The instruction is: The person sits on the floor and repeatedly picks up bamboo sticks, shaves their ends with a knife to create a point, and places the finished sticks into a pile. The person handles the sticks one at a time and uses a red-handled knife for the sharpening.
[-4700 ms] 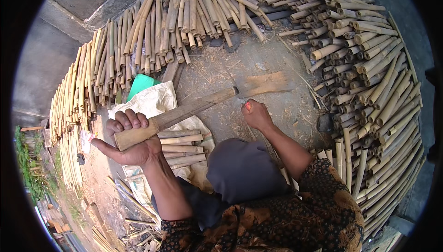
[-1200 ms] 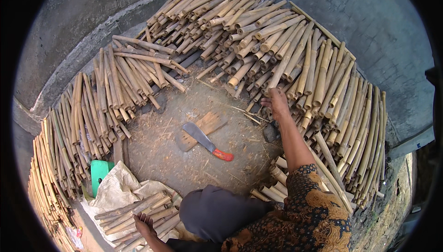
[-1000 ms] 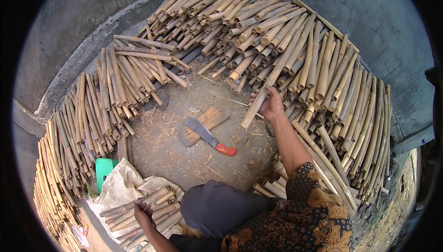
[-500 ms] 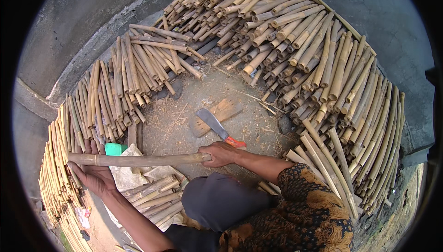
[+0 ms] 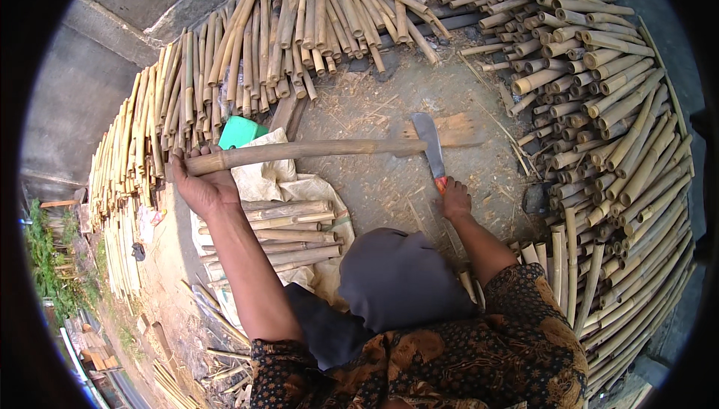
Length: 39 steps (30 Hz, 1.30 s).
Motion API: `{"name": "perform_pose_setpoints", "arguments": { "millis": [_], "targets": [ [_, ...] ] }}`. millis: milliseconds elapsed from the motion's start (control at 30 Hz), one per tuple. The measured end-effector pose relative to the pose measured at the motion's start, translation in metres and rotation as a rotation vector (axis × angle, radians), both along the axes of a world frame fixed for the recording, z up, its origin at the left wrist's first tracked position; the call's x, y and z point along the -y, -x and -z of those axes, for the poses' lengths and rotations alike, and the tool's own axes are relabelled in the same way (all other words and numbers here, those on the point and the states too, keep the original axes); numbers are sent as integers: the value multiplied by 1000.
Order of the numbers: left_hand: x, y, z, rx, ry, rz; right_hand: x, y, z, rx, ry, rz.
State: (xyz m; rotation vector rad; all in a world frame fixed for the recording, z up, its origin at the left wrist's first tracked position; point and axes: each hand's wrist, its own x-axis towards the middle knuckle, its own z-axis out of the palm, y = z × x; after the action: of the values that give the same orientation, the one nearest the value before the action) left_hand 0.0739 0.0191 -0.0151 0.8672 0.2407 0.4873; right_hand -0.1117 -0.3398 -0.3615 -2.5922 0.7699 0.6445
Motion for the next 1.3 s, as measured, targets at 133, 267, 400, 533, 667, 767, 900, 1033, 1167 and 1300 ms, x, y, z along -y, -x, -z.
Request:
{"name": "perform_pose_setpoints", "arguments": {
  "millis": [133,267,400,533,667,767,900,1033,1167,1300],
  "targets": [
    [-8,5,-6,7,-68,-77,4,-10,23,-28,-25,70],
    [-16,18,-11,-22,-39,40,3,-10,16,139,-126,289],
    [-17,15,-8,43,-228,-54,-14,-2,-21,476,-354,488],
    [-19,19,-13,229,-23,62,-42,-4,-84,628,-422,346],
    [-2,36,-28,288,-49,131,-76,-22,-148,715,-556,49],
    [17,56,-34,298,-109,135,-103,-38,-170,786,-608,-151],
    [25,74,-39,246,-149,76,-102,-61,-163,588,-559,-165],
    [24,81,-39,227,-137,69,-79,-66,-139,527,-453,117],
    [22,85,-37,318,-115,229,-73,-64,-125,566,-501,-23],
    [14,87,-36,329,-111,309,-70,-77,-121,571,-441,18]
  ]
}}
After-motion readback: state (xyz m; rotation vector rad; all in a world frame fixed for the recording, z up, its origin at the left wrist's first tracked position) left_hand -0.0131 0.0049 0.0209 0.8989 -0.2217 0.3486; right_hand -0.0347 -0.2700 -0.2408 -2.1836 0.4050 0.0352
